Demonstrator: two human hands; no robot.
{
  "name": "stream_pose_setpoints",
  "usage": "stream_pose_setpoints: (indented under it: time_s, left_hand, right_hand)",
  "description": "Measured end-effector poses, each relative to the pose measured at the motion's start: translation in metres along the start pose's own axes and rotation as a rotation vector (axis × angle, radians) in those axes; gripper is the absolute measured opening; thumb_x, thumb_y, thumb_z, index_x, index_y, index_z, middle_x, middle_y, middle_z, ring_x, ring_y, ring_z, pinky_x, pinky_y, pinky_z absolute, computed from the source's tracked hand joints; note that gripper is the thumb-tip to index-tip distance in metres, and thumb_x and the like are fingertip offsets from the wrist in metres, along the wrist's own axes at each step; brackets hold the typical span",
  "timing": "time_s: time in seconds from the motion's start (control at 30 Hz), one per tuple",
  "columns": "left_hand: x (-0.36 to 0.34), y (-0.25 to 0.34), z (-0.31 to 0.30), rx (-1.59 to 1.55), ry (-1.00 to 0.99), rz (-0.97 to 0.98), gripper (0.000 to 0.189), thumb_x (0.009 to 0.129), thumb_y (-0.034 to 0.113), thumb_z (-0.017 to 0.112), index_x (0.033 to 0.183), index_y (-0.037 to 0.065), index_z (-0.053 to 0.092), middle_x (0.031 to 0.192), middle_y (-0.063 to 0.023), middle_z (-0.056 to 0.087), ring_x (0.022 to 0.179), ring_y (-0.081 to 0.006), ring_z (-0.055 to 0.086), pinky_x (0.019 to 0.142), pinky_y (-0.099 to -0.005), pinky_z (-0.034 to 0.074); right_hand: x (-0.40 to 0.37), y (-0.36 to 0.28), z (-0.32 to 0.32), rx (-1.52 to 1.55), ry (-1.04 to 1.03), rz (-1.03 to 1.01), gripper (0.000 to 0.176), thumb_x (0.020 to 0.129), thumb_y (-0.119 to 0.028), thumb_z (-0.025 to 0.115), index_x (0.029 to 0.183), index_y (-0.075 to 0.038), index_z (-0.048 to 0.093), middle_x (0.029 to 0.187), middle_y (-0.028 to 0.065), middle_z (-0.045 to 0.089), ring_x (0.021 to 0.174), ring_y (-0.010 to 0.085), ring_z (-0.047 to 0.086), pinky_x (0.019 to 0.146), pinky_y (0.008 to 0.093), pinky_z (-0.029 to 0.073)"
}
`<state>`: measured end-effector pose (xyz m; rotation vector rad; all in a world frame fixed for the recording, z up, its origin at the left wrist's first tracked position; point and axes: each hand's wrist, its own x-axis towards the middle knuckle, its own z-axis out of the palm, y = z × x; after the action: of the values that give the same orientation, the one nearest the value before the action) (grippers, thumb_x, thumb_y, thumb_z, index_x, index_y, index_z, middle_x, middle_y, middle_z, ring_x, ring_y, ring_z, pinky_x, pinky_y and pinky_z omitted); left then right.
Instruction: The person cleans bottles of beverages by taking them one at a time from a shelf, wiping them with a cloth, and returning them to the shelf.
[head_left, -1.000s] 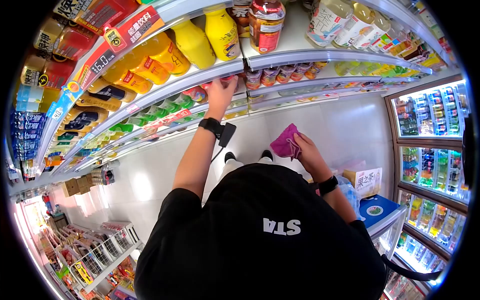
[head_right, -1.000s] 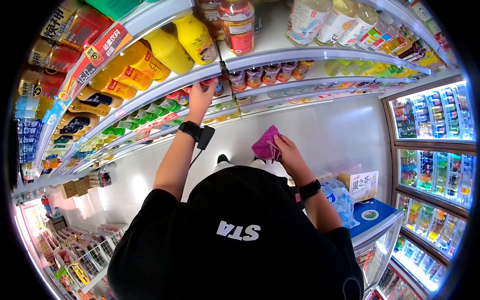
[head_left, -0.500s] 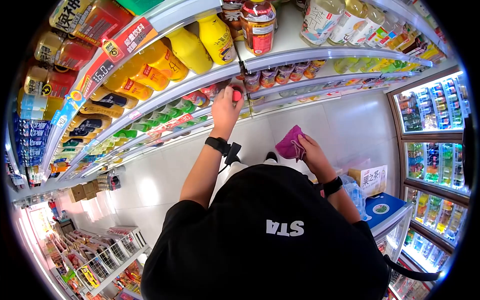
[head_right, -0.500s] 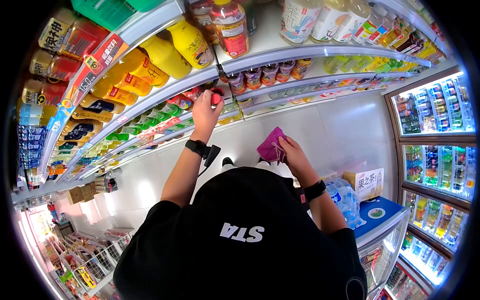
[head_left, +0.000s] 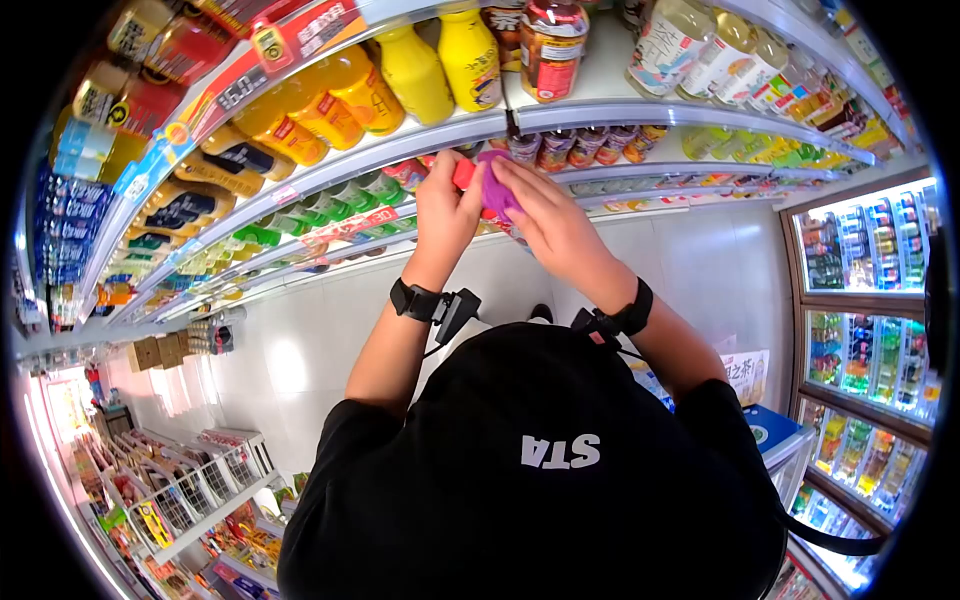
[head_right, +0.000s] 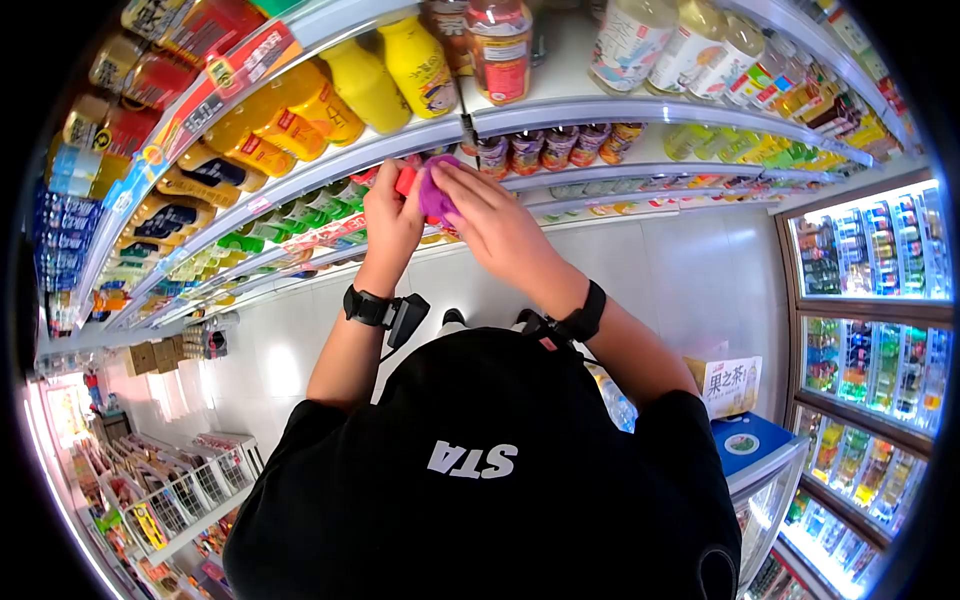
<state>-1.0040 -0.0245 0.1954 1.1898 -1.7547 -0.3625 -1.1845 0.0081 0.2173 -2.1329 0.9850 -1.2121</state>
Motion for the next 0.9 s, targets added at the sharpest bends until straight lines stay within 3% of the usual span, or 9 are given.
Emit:
stream_pose_setpoints:
  time_s: [0.1,0.23,0.3,0.33,0.4,0.53,0.7,0.77,0.9]
  left_hand:
    - [-0.01,0.001,-0.011,-0.273,0.111,-0.322,0.022,0.091,0.019,0.067,0.088,0.003,0.052,0.07,-0.0102,0.059,0.06,-0.0189,0.055,0.059,-0.0322,0.046]
    - [-0.012,0.015,-0.047,-0.171,0.283,-0.188,0.022,0.091,0.017,0.068,0.087,0.003,0.052,0.071,-0.0069,0.058,0.063,-0.0125,0.05,0.059,-0.0278,0.045]
    - [-0.014,0.02,-0.059,-0.151,0.322,-0.16,0.022,0.091,0.017,0.068,0.088,0.003,0.052,0.072,-0.0071,0.059,0.063,-0.0125,0.051,0.06,-0.0274,0.045]
    - [-0.016,0.022,-0.062,-0.227,0.287,-0.17,0.018,0.094,0.016,0.064,0.089,0.003,0.051,0.074,-0.004,0.057,0.063,-0.0092,0.05,0.059,-0.0247,0.044]
    - [-0.022,0.013,-0.063,-0.289,0.239,-0.222,0.022,0.092,0.018,0.067,0.089,0.002,0.052,0.073,-0.0071,0.059,0.065,-0.0127,0.053,0.061,-0.0282,0.047]
    - [-0.023,0.027,-0.06,-0.207,0.01,-0.057,0.029,0.086,0.024,0.072,0.089,0.003,0.052,0.075,-0.0094,0.057,0.066,-0.0201,0.057,0.062,-0.0316,0.047]
    - [-0.022,0.037,-0.064,-0.217,-0.186,0.092,0.035,0.083,0.032,0.073,0.091,0.003,0.056,0.079,-0.0128,0.056,0.073,-0.0316,0.059,0.067,-0.0384,0.048]
    - [-0.018,0.037,-0.068,-0.143,-0.269,0.11,0.032,0.083,0.028,0.072,0.093,0.003,0.055,0.087,-0.0125,0.06,0.078,-0.0304,0.06,0.073,-0.0352,0.05]
    - [-0.015,0.032,-0.065,-0.121,-0.424,0.154,0.032,0.084,0.032,0.07,0.094,0.004,0.057,0.087,-0.0139,0.061,0.081,-0.0345,0.061,0.073,-0.0397,0.05]
  right_hand:
    - [-0.008,-0.004,0.007,-0.156,-0.062,-0.112,0.048,0.086,-0.002,0.059,0.135,-0.004,0.053,0.141,0.0183,0.05,0.129,0.0383,0.048,0.104,0.0422,0.043]
    - [-0.056,0.021,-0.003,-0.356,-0.16,-0.123,0.045,0.089,0.0,0.056,0.134,-0.004,0.055,0.141,0.0162,0.051,0.128,0.0337,0.051,0.105,0.0412,0.044]
    - [-0.078,0.046,0.0,0.317,-0.168,0.875,0.038,0.098,-0.007,0.051,0.136,-0.003,0.051,0.138,0.0151,0.053,0.126,0.0297,0.054,0.105,0.0431,0.045]
    - [-0.078,0.048,0.0,0.325,-0.185,0.863,0.038,0.098,-0.007,0.051,0.136,-0.003,0.051,0.138,0.0151,0.053,0.126,0.0297,0.054,0.105,0.0431,0.045]
    - [-0.08,0.051,0.003,1.279,0.152,1.012,0.037,0.105,-0.02,0.043,0.138,-0.004,0.046,0.135,0.0139,0.055,0.123,0.0273,0.056,0.105,0.0458,0.045]
    - [-0.063,0.036,0.013,1.452,0.015,1.152,0.04,0.106,-0.027,0.035,0.138,-0.003,0.045,0.135,0.0147,0.055,0.12,0.0286,0.057,0.103,0.0478,0.046]
    - [-0.065,0.056,0.022,1.313,-0.194,1.098,0.039,0.105,-0.024,0.04,0.138,-0.005,0.048,0.129,0.0124,0.06,0.115,0.0236,0.061,0.093,0.0392,0.051]
    - [-0.058,0.062,0.021,0.963,-0.582,0.946,0.038,0.105,-0.024,0.041,0.135,-0.003,0.051,0.125,0.0102,0.062,0.112,0.0194,0.062,0.092,0.0348,0.052]
    - [-0.013,0.038,0.021,1.344,-0.455,0.913,0.036,0.102,-0.017,0.047,0.131,0.003,0.053,0.122,0.0099,0.063,0.107,0.0166,0.063,0.094,0.0333,0.051]
